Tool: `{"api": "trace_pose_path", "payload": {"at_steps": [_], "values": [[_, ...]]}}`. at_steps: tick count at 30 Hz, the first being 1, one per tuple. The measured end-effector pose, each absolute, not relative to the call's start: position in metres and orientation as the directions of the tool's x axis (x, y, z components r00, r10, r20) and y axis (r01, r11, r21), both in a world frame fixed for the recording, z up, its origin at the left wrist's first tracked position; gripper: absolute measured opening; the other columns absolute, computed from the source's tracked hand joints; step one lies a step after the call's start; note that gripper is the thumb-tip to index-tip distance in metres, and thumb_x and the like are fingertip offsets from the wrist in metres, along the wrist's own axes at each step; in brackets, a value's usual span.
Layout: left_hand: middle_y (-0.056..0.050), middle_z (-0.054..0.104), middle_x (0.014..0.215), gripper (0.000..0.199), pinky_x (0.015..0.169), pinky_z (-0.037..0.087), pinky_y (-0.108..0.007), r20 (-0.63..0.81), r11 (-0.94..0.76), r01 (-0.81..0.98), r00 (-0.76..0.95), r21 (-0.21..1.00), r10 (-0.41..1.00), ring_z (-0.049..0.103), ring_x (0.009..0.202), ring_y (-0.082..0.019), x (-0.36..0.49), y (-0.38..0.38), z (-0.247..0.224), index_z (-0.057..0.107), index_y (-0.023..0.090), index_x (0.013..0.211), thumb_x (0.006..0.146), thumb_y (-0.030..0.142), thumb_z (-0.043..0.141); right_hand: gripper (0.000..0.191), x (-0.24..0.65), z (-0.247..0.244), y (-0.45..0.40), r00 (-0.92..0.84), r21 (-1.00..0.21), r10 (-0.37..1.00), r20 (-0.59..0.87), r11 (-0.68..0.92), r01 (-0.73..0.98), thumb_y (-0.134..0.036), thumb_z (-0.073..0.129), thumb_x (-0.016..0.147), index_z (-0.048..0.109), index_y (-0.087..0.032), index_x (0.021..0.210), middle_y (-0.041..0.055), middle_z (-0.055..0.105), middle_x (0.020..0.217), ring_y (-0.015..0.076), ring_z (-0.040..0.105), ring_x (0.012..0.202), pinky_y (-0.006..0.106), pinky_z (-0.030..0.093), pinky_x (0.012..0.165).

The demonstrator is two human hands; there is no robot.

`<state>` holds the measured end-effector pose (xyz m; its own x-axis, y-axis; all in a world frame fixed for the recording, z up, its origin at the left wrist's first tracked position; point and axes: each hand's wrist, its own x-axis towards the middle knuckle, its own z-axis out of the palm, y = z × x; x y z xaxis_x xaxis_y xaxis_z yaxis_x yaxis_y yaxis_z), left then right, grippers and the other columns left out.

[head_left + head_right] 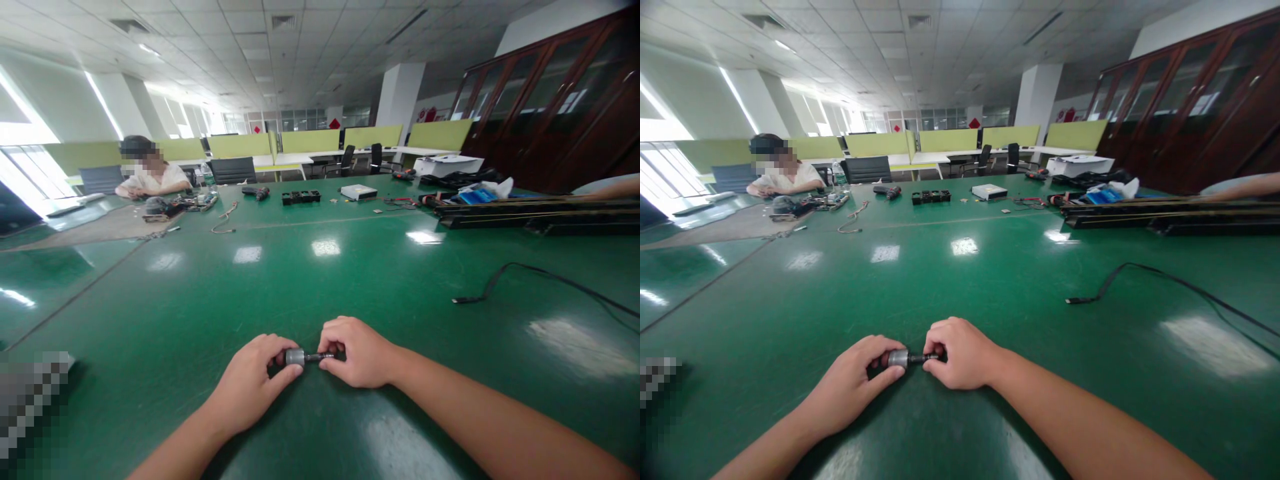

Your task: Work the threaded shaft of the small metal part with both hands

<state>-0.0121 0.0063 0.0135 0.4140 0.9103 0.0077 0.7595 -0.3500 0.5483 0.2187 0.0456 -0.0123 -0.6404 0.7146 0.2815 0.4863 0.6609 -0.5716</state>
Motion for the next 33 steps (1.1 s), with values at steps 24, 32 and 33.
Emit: {"api": "trace_pose_path", "payload": {"at_steps": [24, 32, 33], "values": [[-0.002, 0.065, 0.091, 0.022, 0.075, 0.043, -0.031, 0.001, -0.334, 0.776, 0.395, 0.535, 0.919, 0.059, 0.084, -0.021, -0.012, 0.005, 0.014, 0.064, 0.023, 0.104, 0.092, 0.038, 0.055, 0.002, 0.238, -0.006, 0.061, -0.680, -0.629, 0.697, 0.225, 0.638, 0.445, -0.016, 0.070, 0.070, 0.070, -0.016, 0.072, -0.0017, 0.060, 0.063, 0.0111, 0.053, 0.058, 0.024, 0.041, 0.062], [-0.002, 0.064, 0.089, 0.020, 0.075, 0.043, -0.031, -0.001, -0.331, 0.773, 0.394, 0.541, 0.919, 0.059, 0.083, -0.020, -0.012, 0.006, 0.013, 0.064, 0.023, 0.103, 0.093, 0.036, 0.054, 0.046, 0.215, -0.014, 0.046, -0.612, -0.741, 0.751, 0.248, 0.554, 0.380, -0.012, 0.072, 0.066, 0.068, -0.020, 0.111, -0.0013, 0.070, 0.083, 0.0083, 0.049, 0.055, 0.022, 0.041, 0.059], [-0.002, 0.065, 0.090, 0.020, 0.076, 0.043, -0.031, -0.001, -0.333, 0.772, 0.397, 0.541, 0.918, 0.059, 0.084, -0.020, -0.013, 0.006, 0.013, 0.064, 0.023, 0.103, 0.093, 0.037, 0.053, 0.048, 0.214, -0.013, 0.046, -0.611, -0.746, 0.752, 0.247, 0.550, 0.375, -0.013, 0.072, 0.066, 0.067, -0.021, 0.113, -0.0010, 0.071, 0.086, 0.0075, 0.046, 0.052, 0.022, 0.040, 0.056]]}}
